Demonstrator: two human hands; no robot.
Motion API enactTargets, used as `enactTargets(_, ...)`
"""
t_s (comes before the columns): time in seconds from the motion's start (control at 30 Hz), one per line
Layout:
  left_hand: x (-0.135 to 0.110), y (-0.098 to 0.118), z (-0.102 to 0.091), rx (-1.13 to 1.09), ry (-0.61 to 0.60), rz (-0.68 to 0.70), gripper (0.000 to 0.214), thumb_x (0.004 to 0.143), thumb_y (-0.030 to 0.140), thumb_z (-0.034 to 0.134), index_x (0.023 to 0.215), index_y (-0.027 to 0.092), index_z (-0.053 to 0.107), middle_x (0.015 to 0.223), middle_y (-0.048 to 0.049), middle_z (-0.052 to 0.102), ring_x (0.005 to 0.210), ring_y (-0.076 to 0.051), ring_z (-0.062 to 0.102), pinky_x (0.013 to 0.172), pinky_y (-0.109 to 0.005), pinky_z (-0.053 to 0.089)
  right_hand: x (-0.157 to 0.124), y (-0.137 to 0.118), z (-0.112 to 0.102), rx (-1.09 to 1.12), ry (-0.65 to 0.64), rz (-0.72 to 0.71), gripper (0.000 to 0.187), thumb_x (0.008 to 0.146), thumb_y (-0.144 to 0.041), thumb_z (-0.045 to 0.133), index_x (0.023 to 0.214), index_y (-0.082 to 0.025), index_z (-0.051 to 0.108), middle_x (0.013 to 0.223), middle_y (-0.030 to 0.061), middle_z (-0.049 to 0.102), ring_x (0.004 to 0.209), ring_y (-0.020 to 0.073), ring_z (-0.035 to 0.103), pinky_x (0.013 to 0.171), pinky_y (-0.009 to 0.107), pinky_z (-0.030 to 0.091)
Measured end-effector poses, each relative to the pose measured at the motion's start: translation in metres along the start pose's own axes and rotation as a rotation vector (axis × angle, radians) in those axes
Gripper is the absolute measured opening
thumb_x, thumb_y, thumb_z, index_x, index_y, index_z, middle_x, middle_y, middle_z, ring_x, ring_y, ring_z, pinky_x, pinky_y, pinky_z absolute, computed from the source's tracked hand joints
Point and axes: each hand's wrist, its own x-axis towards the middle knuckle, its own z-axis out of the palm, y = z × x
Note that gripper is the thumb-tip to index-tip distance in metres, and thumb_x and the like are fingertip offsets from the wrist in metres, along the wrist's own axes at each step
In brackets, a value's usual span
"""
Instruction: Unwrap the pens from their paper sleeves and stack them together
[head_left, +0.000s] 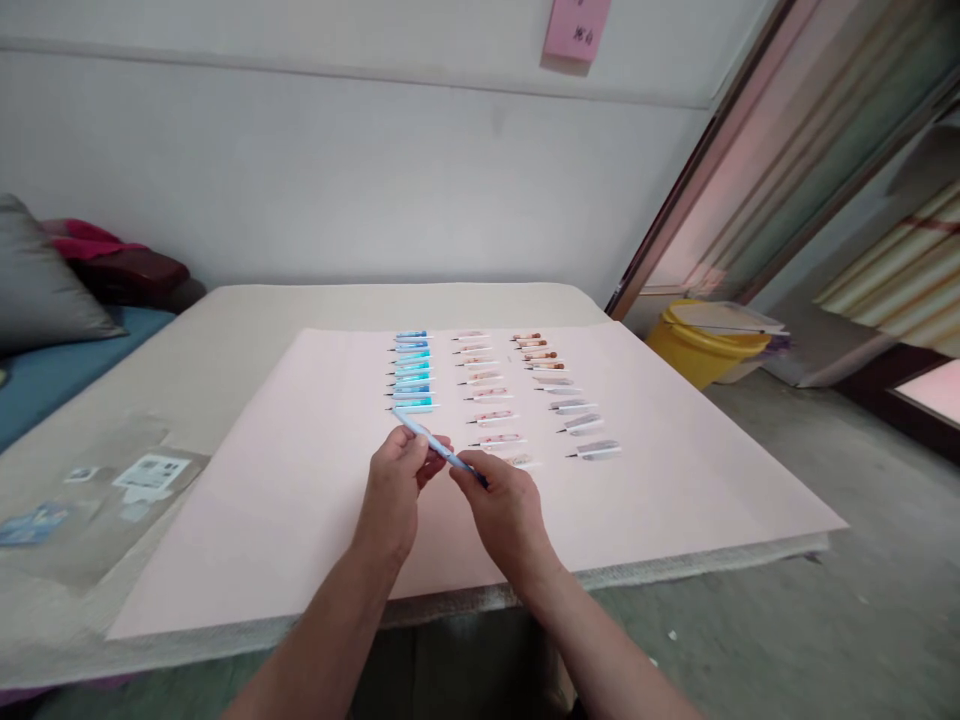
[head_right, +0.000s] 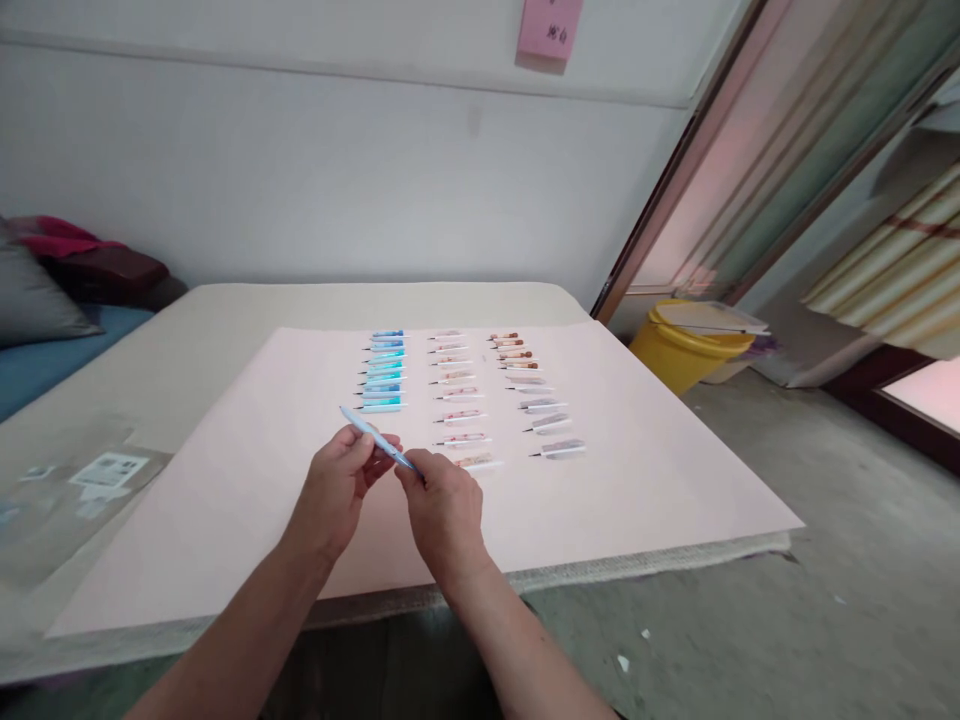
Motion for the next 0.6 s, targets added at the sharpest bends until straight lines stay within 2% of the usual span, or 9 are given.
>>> enactTargets(0.13,-0.002,0.005,0.003,-0.001,0.010,-0.046,0.021,0.074,0.033,0.060,0.080,0.013,0.063,0.086,-0.0107,0.067,0.080,-0.018,0.061,0.080,-0.035,0.046,0.000,0.002,0.000,0.026,0.008,-0.001,0.019,0.084,-0.037,0.048,0.082,-0.027,0.064,0.070,-0.0029,0.062,0.060,0.0108,0.050,0.055,0.021,0.028)
enactTargets(0.27,0.000,0.008,0.000,0.074,0.114,-0.010,0.025,0.069,0.037,0.066,0.074,0.013,0.064,0.079,-0.0064,0.064,0.075,-0.014,0.058,0.074,-0.028,0.045,-0.003,-0.001,0.003,0.087,0.000,0.015,0.015,0.081,-0.033,0.052,0.082,-0.026,0.065,0.070,-0.0022,0.062,0.062,0.0112,0.051,0.056,0.022,0.028)
enactTargets(0.37,0.004,0.009,-0.006,0.081,0.104,-0.030,0.023,0.065,0.035,0.070,0.070,0.013,0.064,0.071,-0.0024,0.060,0.068,-0.010,0.053,0.068,-0.023,0.043,-0.002,-0.003,0.005,0.380,-0.128,0.102,0.017,0.079,-0.031,0.052,0.074,-0.022,0.064,0.058,-0.0026,0.054,0.055,0.0102,0.045,0.052,0.021,0.027)
enactTargets(0.5,0.005,0.010,-0.012,0.044,0.041,-0.075,0.023,0.066,0.029,0.070,0.079,0.011,0.064,0.074,-0.0047,0.062,0.069,-0.012,0.055,0.072,-0.028,0.045,0.001,-0.001,0.005,0.829,-0.400,0.294,0.024,0.079,-0.036,0.050,0.074,-0.016,0.063,0.049,-0.0044,0.047,0.040,0.0063,0.027,0.042,0.021,0.020)
enactTargets(0.53,0.005,0.011,-0.012,0.036,0.049,-0.071,0.024,0.066,0.027,0.069,0.084,0.011,0.064,0.076,-0.0061,0.064,0.071,-0.014,0.056,0.074,-0.029,0.045,0.001,0.000,0.006,0.876,-0.429,0.327,0.025,0.079,-0.038,0.050,0.075,-0.016,0.062,0.049,-0.0046,0.048,0.039,0.0058,0.024,0.041,0.021,0.018)
enactTargets(0.6,0.003,0.012,-0.013,0.002,0.059,-0.061,0.028,0.066,0.023,0.068,0.091,0.012,0.062,0.079,-0.0083,0.066,0.075,-0.016,0.059,0.076,-0.032,0.046,0.002,0.000,0.007,0.852,-0.384,0.320,0.024,0.078,-0.036,0.051,0.070,-0.016,0.061,0.048,-0.0046,0.048,0.040,0.0059,0.026,0.042,0.021,0.019)
